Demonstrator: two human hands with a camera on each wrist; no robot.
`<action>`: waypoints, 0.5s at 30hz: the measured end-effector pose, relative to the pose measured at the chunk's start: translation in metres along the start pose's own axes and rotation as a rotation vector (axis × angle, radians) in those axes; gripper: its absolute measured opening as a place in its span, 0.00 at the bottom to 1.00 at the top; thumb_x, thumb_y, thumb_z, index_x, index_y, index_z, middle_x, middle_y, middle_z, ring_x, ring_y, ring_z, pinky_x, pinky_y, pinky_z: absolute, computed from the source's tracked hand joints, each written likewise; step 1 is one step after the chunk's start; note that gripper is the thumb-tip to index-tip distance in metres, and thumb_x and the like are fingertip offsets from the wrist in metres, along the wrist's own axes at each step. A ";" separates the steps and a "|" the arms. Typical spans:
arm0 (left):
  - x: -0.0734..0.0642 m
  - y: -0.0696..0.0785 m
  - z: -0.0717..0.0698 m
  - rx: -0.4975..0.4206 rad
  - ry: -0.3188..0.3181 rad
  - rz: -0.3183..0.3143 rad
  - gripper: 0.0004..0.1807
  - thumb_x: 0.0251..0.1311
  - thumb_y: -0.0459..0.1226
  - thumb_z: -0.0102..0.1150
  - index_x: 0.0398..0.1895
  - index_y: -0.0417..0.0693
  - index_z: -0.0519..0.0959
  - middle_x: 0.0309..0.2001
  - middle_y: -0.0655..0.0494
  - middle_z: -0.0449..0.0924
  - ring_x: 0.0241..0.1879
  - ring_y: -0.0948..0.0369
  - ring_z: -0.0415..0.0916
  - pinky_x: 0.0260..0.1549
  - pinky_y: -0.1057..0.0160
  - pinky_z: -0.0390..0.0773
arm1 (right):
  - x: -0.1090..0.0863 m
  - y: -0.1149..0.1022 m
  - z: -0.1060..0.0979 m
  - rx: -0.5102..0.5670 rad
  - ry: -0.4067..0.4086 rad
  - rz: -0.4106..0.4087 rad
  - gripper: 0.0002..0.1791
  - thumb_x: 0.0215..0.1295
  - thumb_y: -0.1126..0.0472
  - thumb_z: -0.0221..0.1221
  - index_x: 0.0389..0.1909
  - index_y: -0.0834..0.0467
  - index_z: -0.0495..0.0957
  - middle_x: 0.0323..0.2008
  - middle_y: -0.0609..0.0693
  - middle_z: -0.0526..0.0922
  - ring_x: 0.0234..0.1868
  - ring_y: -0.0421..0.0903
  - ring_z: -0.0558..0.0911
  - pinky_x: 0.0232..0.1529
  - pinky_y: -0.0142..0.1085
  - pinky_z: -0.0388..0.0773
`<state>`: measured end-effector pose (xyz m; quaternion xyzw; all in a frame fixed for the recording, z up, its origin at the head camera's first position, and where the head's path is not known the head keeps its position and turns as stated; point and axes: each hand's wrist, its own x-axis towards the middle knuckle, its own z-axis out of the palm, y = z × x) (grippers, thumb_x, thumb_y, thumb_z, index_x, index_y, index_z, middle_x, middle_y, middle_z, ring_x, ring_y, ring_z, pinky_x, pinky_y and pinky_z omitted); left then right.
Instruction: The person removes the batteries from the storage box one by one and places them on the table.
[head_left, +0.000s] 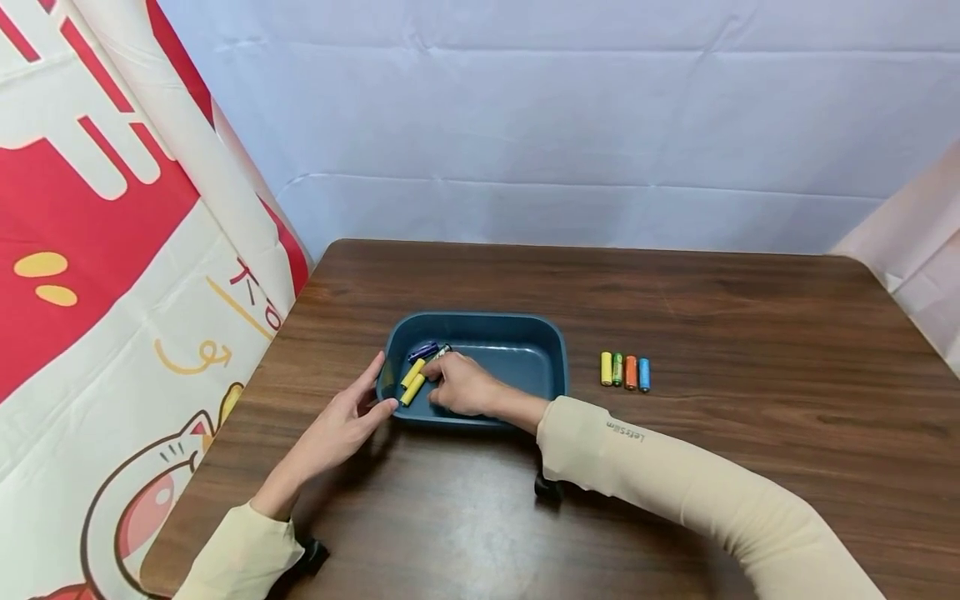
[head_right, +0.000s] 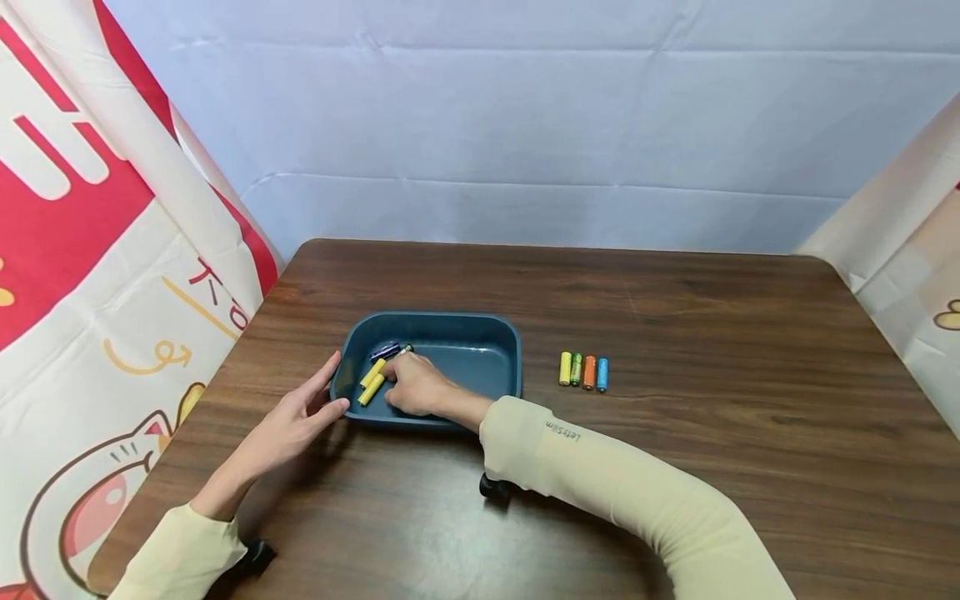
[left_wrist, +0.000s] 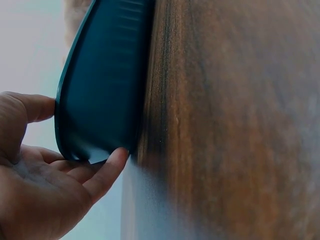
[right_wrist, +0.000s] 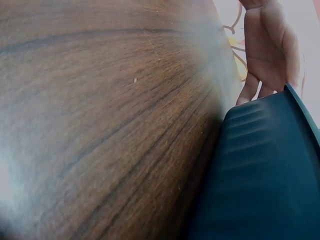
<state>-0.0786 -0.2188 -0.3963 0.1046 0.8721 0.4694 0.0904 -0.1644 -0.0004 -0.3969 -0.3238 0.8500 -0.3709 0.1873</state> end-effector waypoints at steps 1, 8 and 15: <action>0.000 0.000 0.000 -0.002 -0.001 0.000 0.41 0.78 0.42 0.54 0.84 0.46 0.46 0.76 0.35 0.60 0.66 0.42 0.72 0.64 0.42 0.70 | 0.000 0.000 0.001 0.021 -0.005 0.004 0.09 0.63 0.74 0.63 0.43 0.65 0.85 0.37 0.54 0.84 0.34 0.43 0.75 0.40 0.32 0.74; 0.000 -0.001 0.001 -0.006 0.000 0.006 0.40 0.78 0.40 0.54 0.84 0.45 0.46 0.77 0.36 0.58 0.68 0.42 0.70 0.66 0.41 0.68 | -0.001 -0.001 0.004 0.206 -0.051 0.050 0.22 0.64 0.77 0.57 0.60 0.69 0.81 0.54 0.60 0.85 0.53 0.49 0.82 0.52 0.34 0.80; 0.000 -0.001 0.001 -0.010 -0.001 0.006 0.40 0.78 0.40 0.54 0.84 0.45 0.46 0.79 0.36 0.55 0.71 0.41 0.67 0.66 0.41 0.67 | -0.001 0.000 0.005 0.236 -0.087 0.034 0.22 0.63 0.77 0.60 0.59 0.70 0.81 0.48 0.57 0.87 0.41 0.43 0.80 0.44 0.30 0.78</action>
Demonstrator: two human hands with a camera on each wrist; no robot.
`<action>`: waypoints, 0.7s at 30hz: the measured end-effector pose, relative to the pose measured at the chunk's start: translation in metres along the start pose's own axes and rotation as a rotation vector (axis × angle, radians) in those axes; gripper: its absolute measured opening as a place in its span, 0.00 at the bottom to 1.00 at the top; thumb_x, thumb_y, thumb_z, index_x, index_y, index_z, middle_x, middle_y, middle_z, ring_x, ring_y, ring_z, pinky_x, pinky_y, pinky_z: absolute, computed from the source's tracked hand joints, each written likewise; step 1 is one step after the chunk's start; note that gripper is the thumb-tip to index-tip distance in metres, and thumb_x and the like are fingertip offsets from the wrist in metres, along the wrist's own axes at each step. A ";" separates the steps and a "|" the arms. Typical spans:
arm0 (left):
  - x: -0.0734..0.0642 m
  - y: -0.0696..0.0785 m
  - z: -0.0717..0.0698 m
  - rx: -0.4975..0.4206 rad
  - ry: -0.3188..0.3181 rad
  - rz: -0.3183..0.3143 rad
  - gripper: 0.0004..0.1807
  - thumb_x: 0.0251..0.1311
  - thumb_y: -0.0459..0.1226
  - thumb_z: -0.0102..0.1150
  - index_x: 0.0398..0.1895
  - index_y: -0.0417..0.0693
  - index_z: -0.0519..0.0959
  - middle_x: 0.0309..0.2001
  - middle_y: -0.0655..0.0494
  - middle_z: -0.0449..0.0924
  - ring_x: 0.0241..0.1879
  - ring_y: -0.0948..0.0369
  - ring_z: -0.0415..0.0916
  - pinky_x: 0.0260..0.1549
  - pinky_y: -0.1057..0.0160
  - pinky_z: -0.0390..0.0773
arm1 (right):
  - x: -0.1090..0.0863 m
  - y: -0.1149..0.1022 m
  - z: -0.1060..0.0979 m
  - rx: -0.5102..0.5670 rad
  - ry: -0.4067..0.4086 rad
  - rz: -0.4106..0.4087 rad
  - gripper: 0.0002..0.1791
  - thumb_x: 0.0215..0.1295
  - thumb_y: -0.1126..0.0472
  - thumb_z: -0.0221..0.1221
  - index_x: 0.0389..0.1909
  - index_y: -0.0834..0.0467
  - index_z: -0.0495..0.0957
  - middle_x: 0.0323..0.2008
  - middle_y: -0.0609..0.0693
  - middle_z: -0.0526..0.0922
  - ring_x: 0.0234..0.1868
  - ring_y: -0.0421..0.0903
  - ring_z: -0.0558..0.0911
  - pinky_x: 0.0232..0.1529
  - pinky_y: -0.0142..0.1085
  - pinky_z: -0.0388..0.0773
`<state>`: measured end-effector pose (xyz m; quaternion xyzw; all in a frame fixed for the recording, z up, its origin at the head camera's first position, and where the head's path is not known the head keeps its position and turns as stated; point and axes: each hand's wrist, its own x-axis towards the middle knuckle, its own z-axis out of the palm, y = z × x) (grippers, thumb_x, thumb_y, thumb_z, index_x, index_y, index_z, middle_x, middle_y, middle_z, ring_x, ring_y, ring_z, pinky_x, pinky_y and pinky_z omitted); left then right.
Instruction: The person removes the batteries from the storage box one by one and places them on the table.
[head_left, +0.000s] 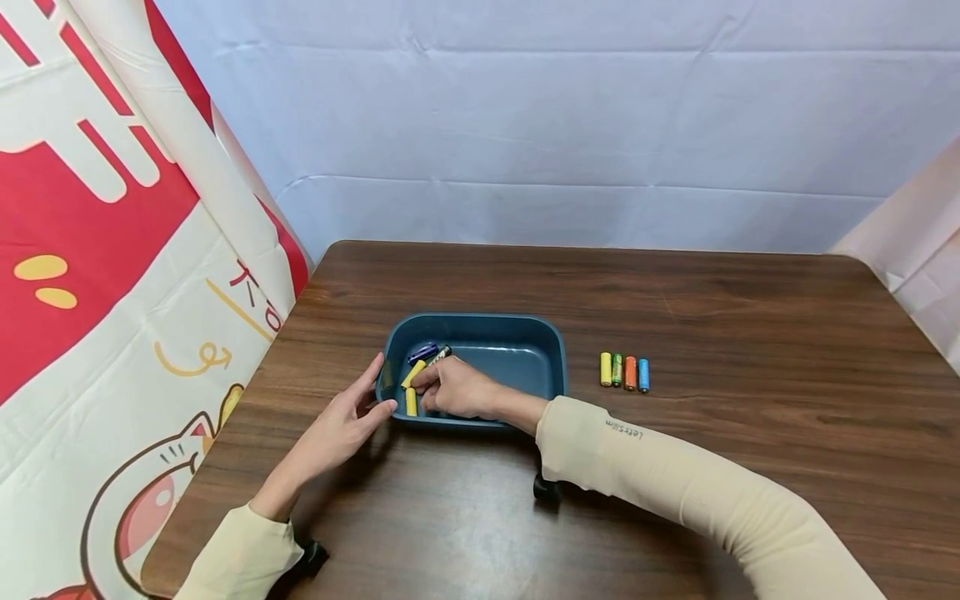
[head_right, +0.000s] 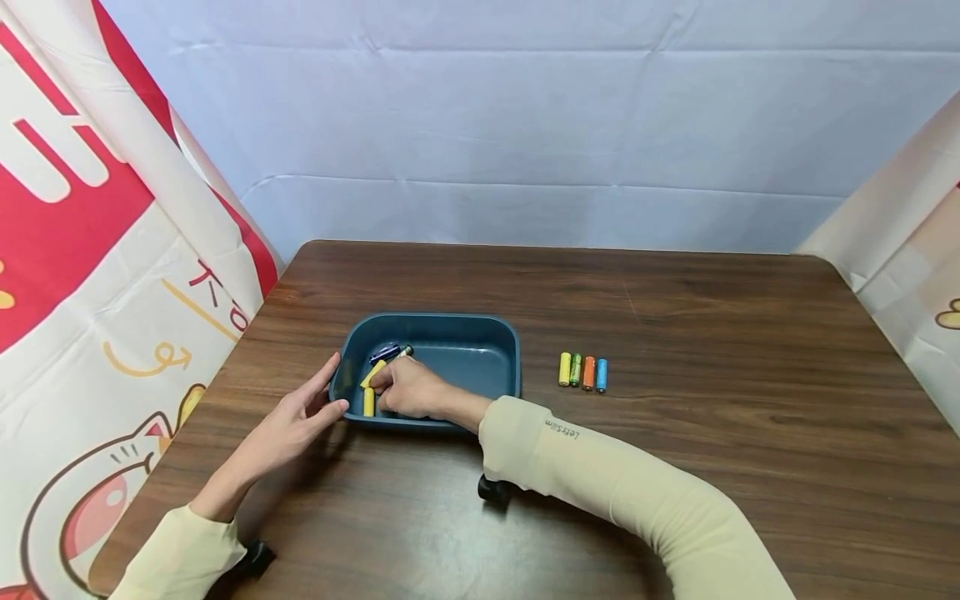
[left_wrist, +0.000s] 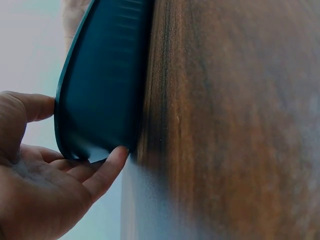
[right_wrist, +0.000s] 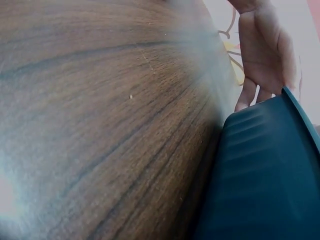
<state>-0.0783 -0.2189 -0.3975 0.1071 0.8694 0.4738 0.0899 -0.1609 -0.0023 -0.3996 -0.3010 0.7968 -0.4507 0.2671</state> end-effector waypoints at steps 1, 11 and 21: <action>0.000 0.000 0.000 0.000 0.000 -0.001 0.40 0.78 0.40 0.54 0.84 0.45 0.46 0.79 0.37 0.55 0.70 0.41 0.67 0.66 0.41 0.67 | 0.000 0.000 0.000 -0.007 -0.004 -0.005 0.22 0.62 0.78 0.61 0.58 0.70 0.81 0.47 0.57 0.87 0.40 0.42 0.80 0.43 0.29 0.78; 0.000 -0.001 0.001 -0.003 0.005 0.013 0.40 0.78 0.41 0.55 0.84 0.44 0.46 0.78 0.37 0.56 0.69 0.42 0.70 0.65 0.43 0.69 | 0.003 0.001 0.002 -0.090 -0.068 -0.037 0.20 0.63 0.78 0.62 0.56 0.67 0.83 0.40 0.53 0.87 0.40 0.43 0.84 0.42 0.26 0.79; 0.000 -0.002 0.000 -0.014 0.002 0.013 0.41 0.78 0.43 0.55 0.84 0.45 0.46 0.77 0.36 0.59 0.68 0.42 0.70 0.65 0.42 0.70 | 0.005 0.001 0.001 -0.066 -0.136 -0.086 0.21 0.69 0.78 0.56 0.62 0.69 0.79 0.40 0.54 0.88 0.45 0.44 0.84 0.48 0.27 0.79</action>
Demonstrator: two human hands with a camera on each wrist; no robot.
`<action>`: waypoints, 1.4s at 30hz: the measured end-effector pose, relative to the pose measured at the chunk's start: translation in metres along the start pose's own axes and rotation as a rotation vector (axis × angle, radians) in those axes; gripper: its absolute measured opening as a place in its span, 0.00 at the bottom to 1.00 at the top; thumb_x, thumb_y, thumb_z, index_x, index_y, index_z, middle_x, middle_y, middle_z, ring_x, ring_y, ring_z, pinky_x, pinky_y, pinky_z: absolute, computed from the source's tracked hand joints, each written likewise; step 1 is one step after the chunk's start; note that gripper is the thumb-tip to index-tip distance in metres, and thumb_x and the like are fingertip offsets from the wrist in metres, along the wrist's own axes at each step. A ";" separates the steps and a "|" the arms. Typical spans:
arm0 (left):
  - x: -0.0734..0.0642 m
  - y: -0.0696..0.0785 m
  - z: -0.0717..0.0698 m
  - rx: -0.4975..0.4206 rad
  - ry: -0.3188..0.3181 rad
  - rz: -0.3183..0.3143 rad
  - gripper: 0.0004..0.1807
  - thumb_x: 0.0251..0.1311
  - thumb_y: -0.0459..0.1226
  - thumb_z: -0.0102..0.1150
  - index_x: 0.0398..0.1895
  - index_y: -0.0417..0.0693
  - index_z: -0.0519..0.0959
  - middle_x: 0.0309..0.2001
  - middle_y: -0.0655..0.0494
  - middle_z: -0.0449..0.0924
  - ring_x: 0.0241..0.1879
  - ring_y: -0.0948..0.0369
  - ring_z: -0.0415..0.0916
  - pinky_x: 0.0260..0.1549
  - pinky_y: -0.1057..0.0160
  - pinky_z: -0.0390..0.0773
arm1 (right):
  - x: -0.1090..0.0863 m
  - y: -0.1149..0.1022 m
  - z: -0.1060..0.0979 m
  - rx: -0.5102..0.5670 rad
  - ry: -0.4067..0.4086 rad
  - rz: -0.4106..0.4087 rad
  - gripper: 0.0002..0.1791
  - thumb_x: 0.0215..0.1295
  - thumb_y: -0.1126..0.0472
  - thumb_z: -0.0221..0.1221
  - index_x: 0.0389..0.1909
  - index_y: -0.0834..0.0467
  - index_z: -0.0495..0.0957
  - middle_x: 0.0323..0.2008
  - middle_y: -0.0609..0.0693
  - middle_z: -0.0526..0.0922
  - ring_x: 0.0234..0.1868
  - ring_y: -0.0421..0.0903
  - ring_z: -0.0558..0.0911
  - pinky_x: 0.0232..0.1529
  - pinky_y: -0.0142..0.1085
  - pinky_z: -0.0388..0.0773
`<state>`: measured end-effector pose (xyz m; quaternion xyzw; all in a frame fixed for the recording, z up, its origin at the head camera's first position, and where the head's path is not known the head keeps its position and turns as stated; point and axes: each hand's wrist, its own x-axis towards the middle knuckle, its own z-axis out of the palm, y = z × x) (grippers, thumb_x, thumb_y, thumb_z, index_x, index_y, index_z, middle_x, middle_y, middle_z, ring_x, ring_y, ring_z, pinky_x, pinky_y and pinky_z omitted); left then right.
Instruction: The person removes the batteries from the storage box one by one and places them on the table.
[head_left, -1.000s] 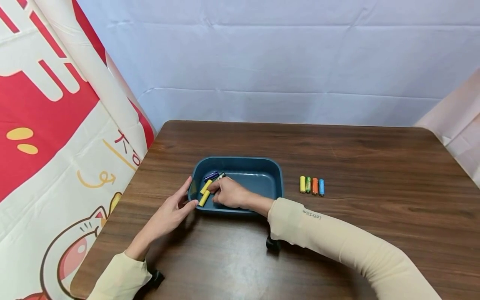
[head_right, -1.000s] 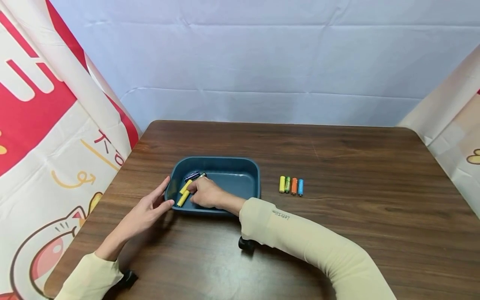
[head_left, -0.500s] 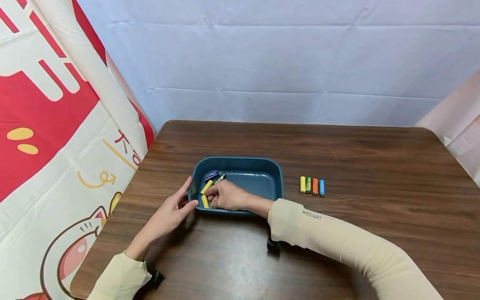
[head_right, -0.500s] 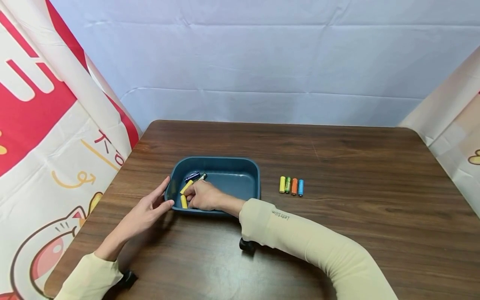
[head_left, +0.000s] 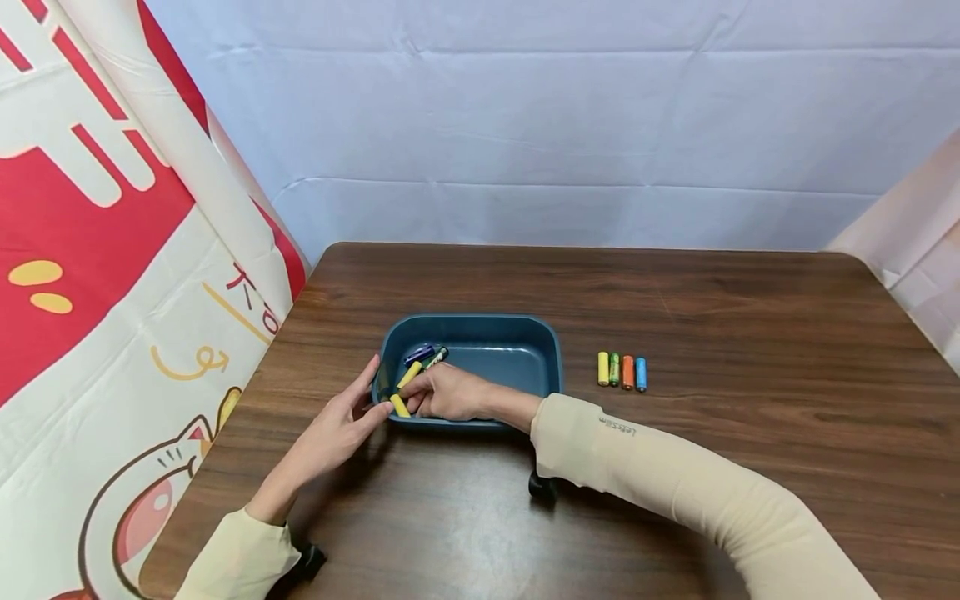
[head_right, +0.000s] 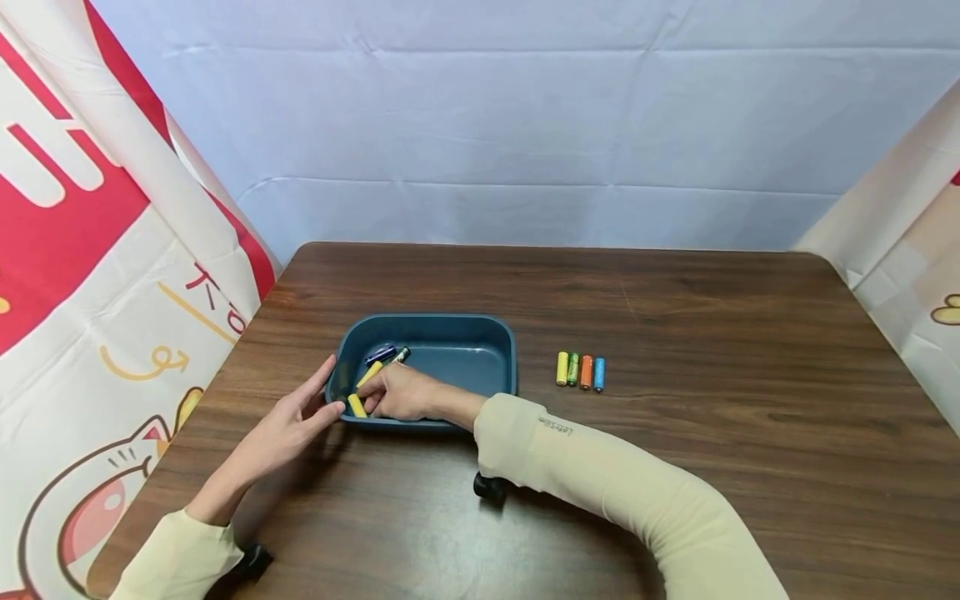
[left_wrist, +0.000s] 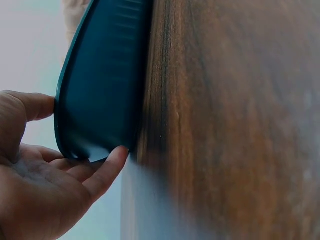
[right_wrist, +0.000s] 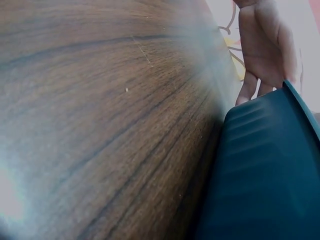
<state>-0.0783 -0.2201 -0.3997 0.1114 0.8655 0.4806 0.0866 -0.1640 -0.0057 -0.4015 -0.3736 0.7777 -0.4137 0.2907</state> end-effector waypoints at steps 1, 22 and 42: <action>0.000 0.000 0.000 -0.002 0.002 -0.002 0.41 0.78 0.43 0.55 0.84 0.45 0.46 0.77 0.36 0.60 0.68 0.42 0.71 0.64 0.42 0.70 | 0.001 0.001 0.000 -0.004 -0.005 -0.007 0.21 0.69 0.78 0.56 0.62 0.69 0.79 0.40 0.54 0.88 0.44 0.43 0.84 0.49 0.26 0.79; -0.001 -0.001 -0.001 0.004 0.011 0.014 0.41 0.77 0.40 0.56 0.84 0.42 0.46 0.73 0.34 0.65 0.66 0.43 0.74 0.63 0.44 0.72 | 0.003 0.000 0.001 0.140 -0.063 0.058 0.18 0.76 0.63 0.59 0.63 0.61 0.81 0.48 0.46 0.87 0.48 0.36 0.81 0.54 0.29 0.77; -0.002 -0.001 -0.003 0.008 0.001 0.010 0.41 0.77 0.41 0.55 0.84 0.43 0.46 0.74 0.33 0.64 0.66 0.41 0.73 0.63 0.43 0.72 | 0.001 0.000 0.002 0.171 -0.018 0.045 0.14 0.74 0.58 0.63 0.56 0.56 0.87 0.45 0.43 0.88 0.46 0.36 0.81 0.50 0.30 0.78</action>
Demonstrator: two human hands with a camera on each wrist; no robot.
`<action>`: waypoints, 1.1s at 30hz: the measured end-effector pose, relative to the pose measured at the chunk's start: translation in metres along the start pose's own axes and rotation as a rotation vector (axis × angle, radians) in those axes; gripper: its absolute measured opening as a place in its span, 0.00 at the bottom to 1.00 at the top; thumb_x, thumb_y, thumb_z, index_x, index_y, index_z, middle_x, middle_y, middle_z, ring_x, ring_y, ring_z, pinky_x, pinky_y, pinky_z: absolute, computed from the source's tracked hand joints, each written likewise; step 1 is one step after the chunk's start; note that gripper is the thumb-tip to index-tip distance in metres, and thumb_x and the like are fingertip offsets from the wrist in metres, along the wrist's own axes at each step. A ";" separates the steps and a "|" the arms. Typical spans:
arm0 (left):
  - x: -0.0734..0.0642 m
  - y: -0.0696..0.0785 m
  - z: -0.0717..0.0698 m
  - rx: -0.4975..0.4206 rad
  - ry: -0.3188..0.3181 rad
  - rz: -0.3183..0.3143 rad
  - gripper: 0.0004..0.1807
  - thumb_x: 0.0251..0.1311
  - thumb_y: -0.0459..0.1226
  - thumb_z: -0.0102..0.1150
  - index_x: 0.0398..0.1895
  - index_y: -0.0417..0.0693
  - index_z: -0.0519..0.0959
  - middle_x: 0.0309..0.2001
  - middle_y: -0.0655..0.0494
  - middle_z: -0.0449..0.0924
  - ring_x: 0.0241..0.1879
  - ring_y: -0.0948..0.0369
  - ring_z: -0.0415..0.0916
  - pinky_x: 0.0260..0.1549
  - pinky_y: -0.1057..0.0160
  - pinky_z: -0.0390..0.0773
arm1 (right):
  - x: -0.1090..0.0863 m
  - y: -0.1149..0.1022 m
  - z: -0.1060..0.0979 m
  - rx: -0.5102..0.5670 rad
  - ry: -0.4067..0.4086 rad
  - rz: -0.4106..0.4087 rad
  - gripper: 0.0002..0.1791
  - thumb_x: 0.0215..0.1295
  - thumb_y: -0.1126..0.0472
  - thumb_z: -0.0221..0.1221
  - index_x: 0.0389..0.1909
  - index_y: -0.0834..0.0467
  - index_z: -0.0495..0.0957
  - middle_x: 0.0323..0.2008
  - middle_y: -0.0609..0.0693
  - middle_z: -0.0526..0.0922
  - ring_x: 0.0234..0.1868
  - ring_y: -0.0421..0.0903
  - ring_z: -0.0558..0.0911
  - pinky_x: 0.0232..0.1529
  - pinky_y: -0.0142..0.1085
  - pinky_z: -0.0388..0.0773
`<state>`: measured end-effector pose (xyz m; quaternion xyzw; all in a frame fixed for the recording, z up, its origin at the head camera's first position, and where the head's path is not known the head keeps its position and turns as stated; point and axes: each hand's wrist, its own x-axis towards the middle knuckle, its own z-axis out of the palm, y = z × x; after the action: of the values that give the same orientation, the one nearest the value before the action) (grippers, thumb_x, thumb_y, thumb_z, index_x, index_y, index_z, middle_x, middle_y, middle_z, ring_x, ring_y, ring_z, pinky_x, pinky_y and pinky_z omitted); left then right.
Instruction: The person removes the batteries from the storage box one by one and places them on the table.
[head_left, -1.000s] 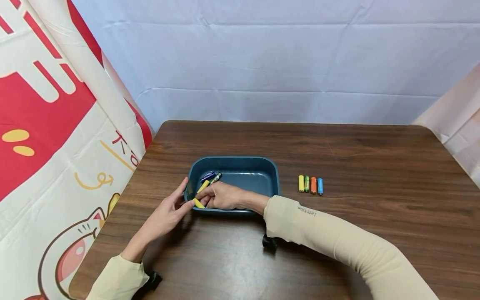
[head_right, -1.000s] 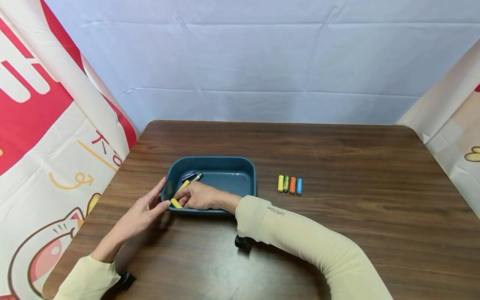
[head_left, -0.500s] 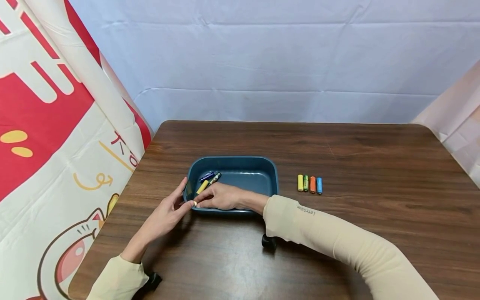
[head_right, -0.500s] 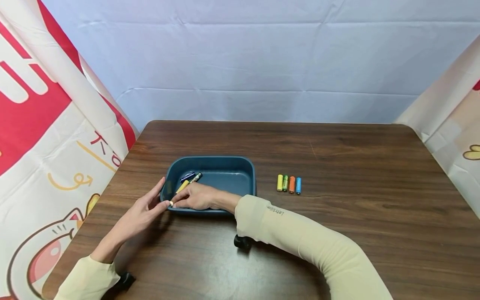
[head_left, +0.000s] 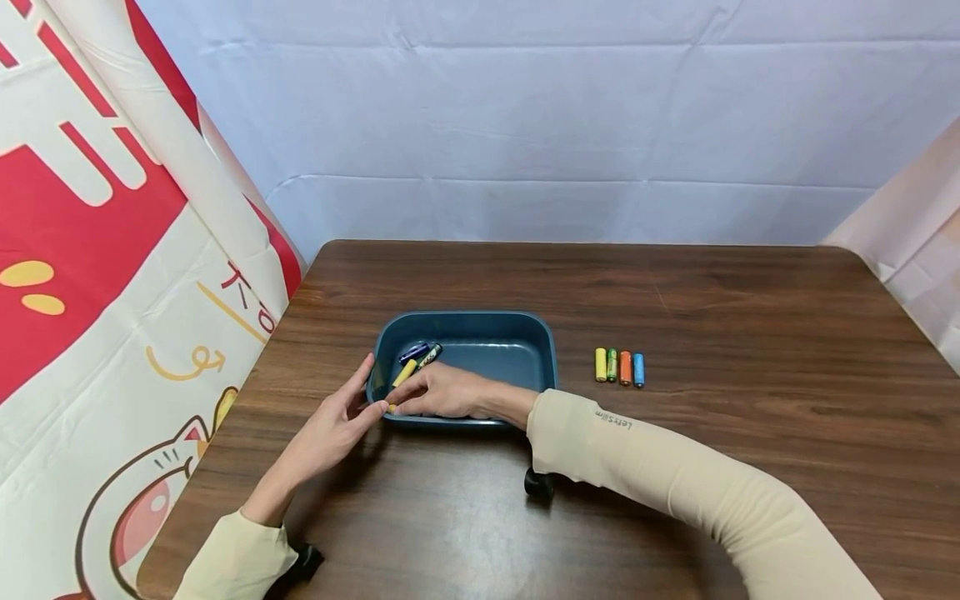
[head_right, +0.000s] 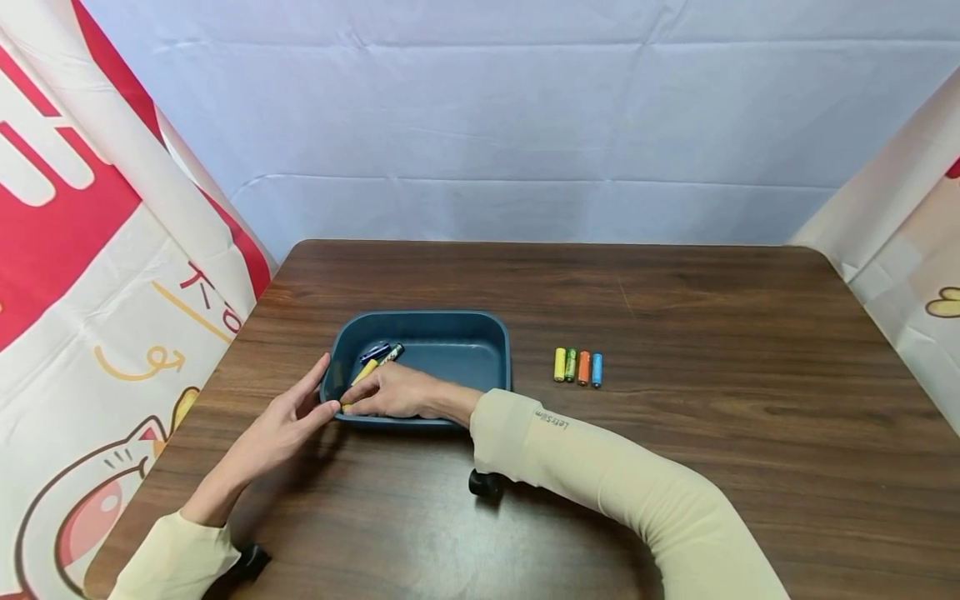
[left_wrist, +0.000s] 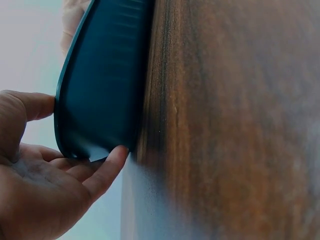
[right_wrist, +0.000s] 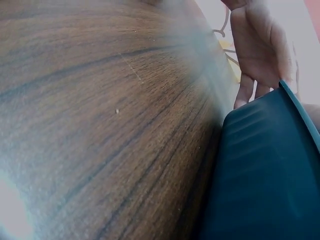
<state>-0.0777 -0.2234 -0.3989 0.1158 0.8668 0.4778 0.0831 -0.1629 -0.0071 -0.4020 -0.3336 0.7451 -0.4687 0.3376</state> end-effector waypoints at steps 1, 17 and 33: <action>0.000 0.000 0.000 -0.001 0.000 0.000 0.41 0.77 0.41 0.55 0.84 0.43 0.46 0.74 0.33 0.64 0.66 0.41 0.73 0.63 0.43 0.72 | 0.000 0.000 0.000 0.013 0.000 0.002 0.14 0.73 0.60 0.63 0.56 0.57 0.87 0.46 0.43 0.88 0.46 0.36 0.81 0.50 0.29 0.78; 0.000 0.000 0.000 0.006 0.007 -0.011 0.42 0.77 0.41 0.56 0.84 0.44 0.46 0.74 0.34 0.64 0.67 0.42 0.72 0.64 0.42 0.70 | -0.002 -0.002 -0.004 0.217 0.052 0.103 0.13 0.69 0.63 0.68 0.53 0.58 0.88 0.40 0.48 0.87 0.39 0.41 0.79 0.40 0.31 0.80; 0.001 0.000 0.000 0.031 0.013 -0.027 0.41 0.77 0.40 0.56 0.84 0.46 0.46 0.77 0.35 0.60 0.68 0.41 0.70 0.65 0.41 0.67 | -0.024 -0.007 -0.035 0.612 0.127 0.098 0.18 0.74 0.66 0.61 0.62 0.66 0.80 0.52 0.60 0.83 0.39 0.46 0.82 0.43 0.32 0.82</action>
<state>-0.0788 -0.2233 -0.3988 0.1021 0.8761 0.4640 0.0823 -0.1770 0.0271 -0.3792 -0.1503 0.6043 -0.6741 0.3973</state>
